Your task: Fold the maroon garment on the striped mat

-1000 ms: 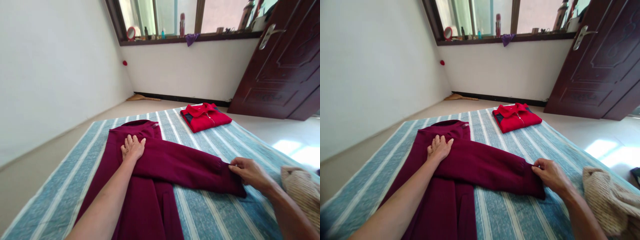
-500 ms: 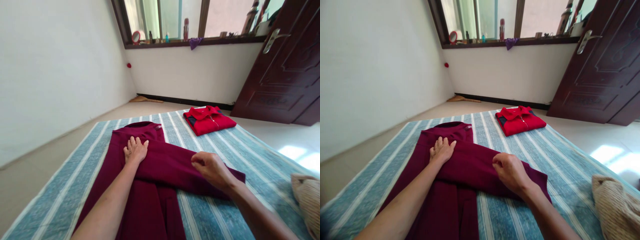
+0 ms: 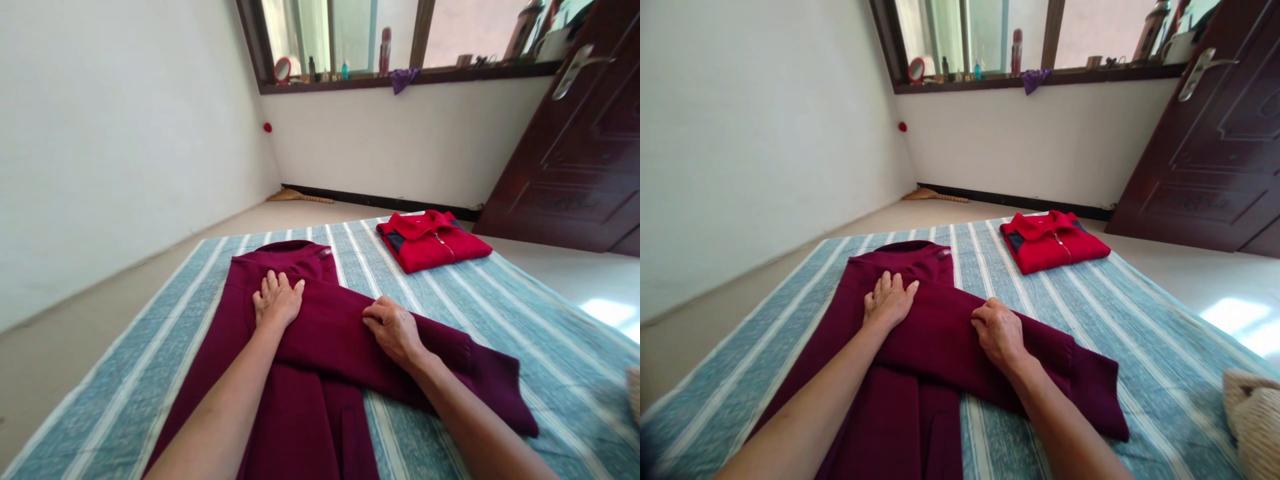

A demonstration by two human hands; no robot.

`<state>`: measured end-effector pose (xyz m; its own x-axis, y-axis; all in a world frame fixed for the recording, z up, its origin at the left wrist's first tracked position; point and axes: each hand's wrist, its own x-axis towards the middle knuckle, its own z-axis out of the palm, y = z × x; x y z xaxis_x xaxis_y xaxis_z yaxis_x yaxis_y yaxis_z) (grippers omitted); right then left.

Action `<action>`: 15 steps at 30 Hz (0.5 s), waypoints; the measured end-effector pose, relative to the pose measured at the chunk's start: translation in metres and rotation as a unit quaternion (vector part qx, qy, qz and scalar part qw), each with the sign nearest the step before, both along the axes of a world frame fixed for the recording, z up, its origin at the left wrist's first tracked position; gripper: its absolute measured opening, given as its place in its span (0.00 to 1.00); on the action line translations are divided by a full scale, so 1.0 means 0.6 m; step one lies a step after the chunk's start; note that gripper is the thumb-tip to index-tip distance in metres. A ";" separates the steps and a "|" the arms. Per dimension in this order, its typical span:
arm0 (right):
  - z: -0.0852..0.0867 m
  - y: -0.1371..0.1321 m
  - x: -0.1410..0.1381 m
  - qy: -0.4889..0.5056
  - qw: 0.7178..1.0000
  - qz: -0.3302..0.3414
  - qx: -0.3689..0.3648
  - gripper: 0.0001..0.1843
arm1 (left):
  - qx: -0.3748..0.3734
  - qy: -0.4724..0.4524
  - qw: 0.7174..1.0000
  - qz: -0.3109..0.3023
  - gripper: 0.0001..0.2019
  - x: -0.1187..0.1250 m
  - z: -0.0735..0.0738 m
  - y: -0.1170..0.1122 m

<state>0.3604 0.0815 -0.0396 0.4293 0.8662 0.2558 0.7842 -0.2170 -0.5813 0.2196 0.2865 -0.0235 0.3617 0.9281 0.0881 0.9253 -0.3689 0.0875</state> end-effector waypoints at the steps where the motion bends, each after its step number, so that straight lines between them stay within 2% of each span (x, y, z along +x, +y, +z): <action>1: 0.000 0.001 -0.002 -0.005 1.000 0.001 -0.002 0.08 | -0.001 0.000 1.000 0.001 0.33 0.000 0.001 -0.001; 9: 0.007 0.012 -0.013 -0.053 0.998 -0.005 -0.033 0.10 | -0.008 0.007 1.000 0.004 0.32 0.001 0.005 -0.005; 15: 0.005 0.017 -0.025 -0.061 0.997 -0.023 -0.029 0.12 | 0.001 0.007 1.000 0.004 0.32 0.001 0.003 -0.004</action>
